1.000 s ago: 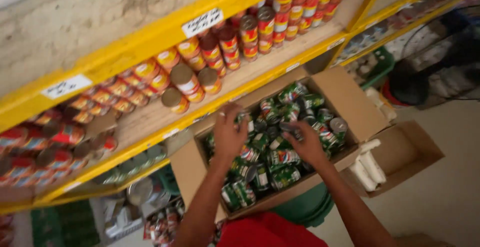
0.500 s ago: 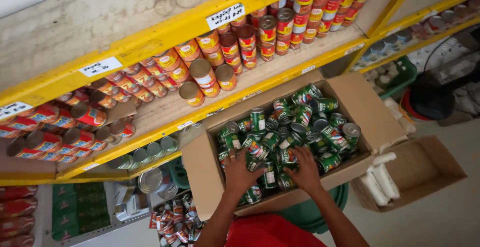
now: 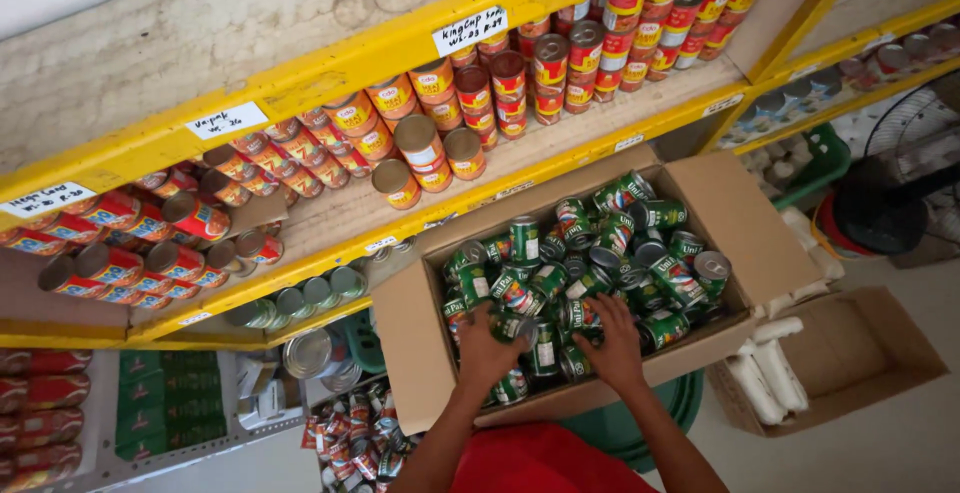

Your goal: Stocking canned goods from a cardboard box onto store shelves.

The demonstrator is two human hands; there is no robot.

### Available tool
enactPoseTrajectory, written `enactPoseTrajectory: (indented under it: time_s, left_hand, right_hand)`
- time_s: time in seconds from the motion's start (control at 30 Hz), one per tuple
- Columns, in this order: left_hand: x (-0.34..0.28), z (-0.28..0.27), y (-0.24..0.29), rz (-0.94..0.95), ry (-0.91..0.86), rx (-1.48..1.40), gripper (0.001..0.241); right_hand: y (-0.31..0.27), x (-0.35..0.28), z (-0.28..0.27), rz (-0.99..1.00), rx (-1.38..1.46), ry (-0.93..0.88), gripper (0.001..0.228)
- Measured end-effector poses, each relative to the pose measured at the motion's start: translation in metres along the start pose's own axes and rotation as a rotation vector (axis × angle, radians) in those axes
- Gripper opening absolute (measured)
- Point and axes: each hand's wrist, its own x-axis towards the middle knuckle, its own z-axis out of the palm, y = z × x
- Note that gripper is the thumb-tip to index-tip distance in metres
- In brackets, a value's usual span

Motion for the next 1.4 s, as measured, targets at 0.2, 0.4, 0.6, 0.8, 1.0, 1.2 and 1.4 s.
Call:
enactPoseTrajectory:
  time_s: [0.2, 0.4, 0.6, 0.8, 1.0, 1.2, 1.4]
  left_hand:
    - [0.032, 0.043, -0.066, -0.070, -0.054, -0.498, 0.077]
    - [0.018, 0.022, -0.035, -0.185, -0.153, -0.736, 0.067]
    - [0.003, 0.026, -0.011, -0.040, -0.253, -0.988, 0.071]
    - [-0.028, -0.006, 0.045, 0.457, -0.084, -0.547, 0.085]
    - [-0.036, -0.029, 0.077, 0.722, -0.106, -0.415, 0.090]
    - [-0.021, -0.005, 0.068, 0.419, -0.172, -0.682, 0.077]
    - [-0.016, 0.008, 0.064, 0.334, -0.371, -0.976, 0.066]
  right_hand:
    - [-0.023, -0.001, -0.008, 0.064, -0.160, -0.040, 0.077]
    - [-0.027, 0.001, -0.010, 0.108, -0.152, -0.075, 0.068]
    - [-0.033, -0.023, 0.009, 0.474, 0.566, 0.062, 0.046]
    - [-0.084, -0.007, -0.036, 1.021, 1.525, -0.389, 0.053]
    - [-0.054, -0.018, -0.032, 0.783, 1.702, -0.309, 0.046]
    - [-0.046, -0.019, -0.032, 0.833, 1.769, -0.234, 0.048]
    - [-0.064, -0.012, -0.035, 0.586, 1.255, -0.034, 0.062]
